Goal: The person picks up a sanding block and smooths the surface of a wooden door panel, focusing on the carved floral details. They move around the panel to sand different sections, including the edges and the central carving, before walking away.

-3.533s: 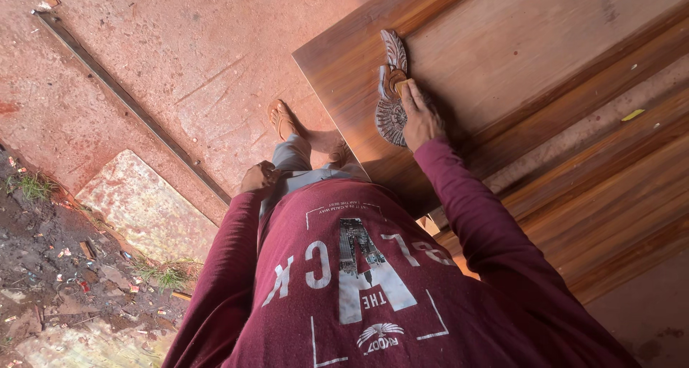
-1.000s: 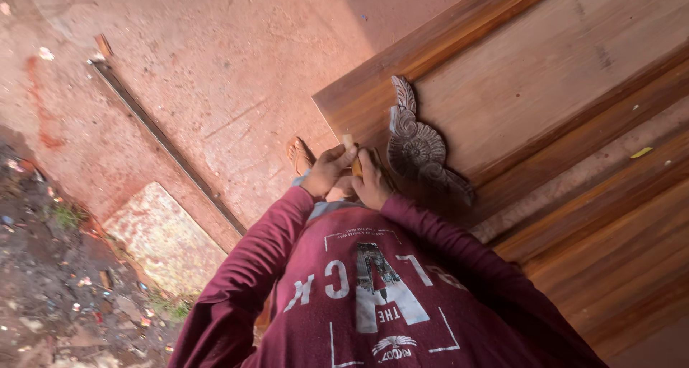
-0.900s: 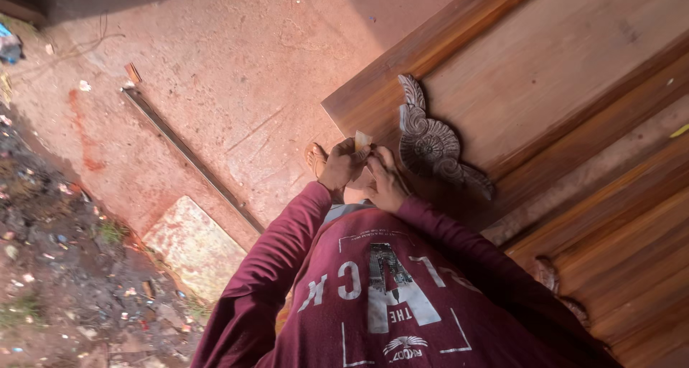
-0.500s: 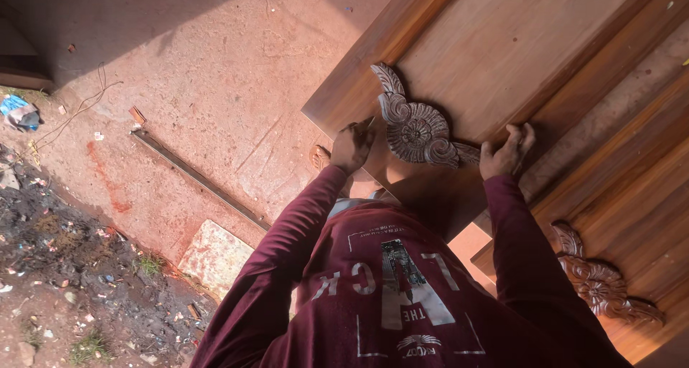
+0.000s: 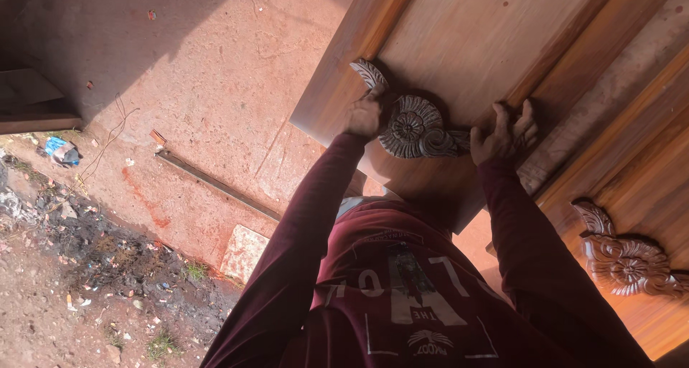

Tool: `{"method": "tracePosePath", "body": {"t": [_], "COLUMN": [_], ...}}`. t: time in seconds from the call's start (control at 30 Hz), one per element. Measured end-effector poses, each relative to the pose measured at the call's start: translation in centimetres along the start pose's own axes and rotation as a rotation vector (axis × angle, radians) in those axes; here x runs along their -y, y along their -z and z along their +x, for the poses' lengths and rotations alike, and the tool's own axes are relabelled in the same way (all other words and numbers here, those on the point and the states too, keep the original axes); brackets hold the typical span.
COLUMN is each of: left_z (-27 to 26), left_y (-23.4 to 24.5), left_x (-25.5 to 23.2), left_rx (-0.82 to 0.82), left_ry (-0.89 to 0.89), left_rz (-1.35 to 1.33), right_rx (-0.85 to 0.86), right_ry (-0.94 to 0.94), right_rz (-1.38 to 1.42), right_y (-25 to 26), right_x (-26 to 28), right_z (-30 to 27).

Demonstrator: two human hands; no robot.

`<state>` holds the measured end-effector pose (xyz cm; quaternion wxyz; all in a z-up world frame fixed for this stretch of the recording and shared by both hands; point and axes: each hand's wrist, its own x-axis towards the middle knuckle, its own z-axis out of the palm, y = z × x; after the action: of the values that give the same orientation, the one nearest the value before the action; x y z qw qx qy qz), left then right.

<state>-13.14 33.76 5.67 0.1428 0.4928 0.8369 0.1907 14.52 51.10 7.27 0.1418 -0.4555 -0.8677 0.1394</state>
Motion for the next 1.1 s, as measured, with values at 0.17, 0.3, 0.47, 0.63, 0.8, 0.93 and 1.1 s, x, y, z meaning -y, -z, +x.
{"method": "tracePosePath", "body": {"t": [0.17, 0.3, 0.47, 0.63, 0.8, 0.93, 1.1], "left_z": [0.2, -1.7, -2.1, -5.8, -5.4, -2.8, 0.5], "left_y": [-3.1, -3.2, -1.6, -0.6, 2.5, 4.3, 5.8], "left_x": [1.3, -2.0, -4.1, 1.1, 1.3, 0.1, -2.1], "left_rx": [0.044, 0.046, 0.054, 0.036, -0.041, -0.100, -0.117], "left_ry": [0.091, 0.277, 0.387, 0.135, 0.629, 0.097, 0.482], "left_rz": [0.072, 0.092, -0.288, -0.135, -0.667, 0.047, -0.312], "right_rx": [0.041, 0.019, 0.018, -0.001, -0.004, 0.014, -0.020], "right_ry": [-0.006, 0.016, -0.006, 0.009, 0.014, -0.008, 0.010], "right_rz": [-0.020, -0.012, 0.005, 0.023, 0.062, 0.083, 0.079], "right_y": [0.1, -0.1, -0.4, 0.0, 0.1, 0.1, -0.6], "right_x": [-0.4, -0.4, -0.5, -0.5, -0.6, -0.5, -0.9], "right_z": [0.2, -0.1, 0.3, 0.0, -0.1, -0.1, -0.3]}}
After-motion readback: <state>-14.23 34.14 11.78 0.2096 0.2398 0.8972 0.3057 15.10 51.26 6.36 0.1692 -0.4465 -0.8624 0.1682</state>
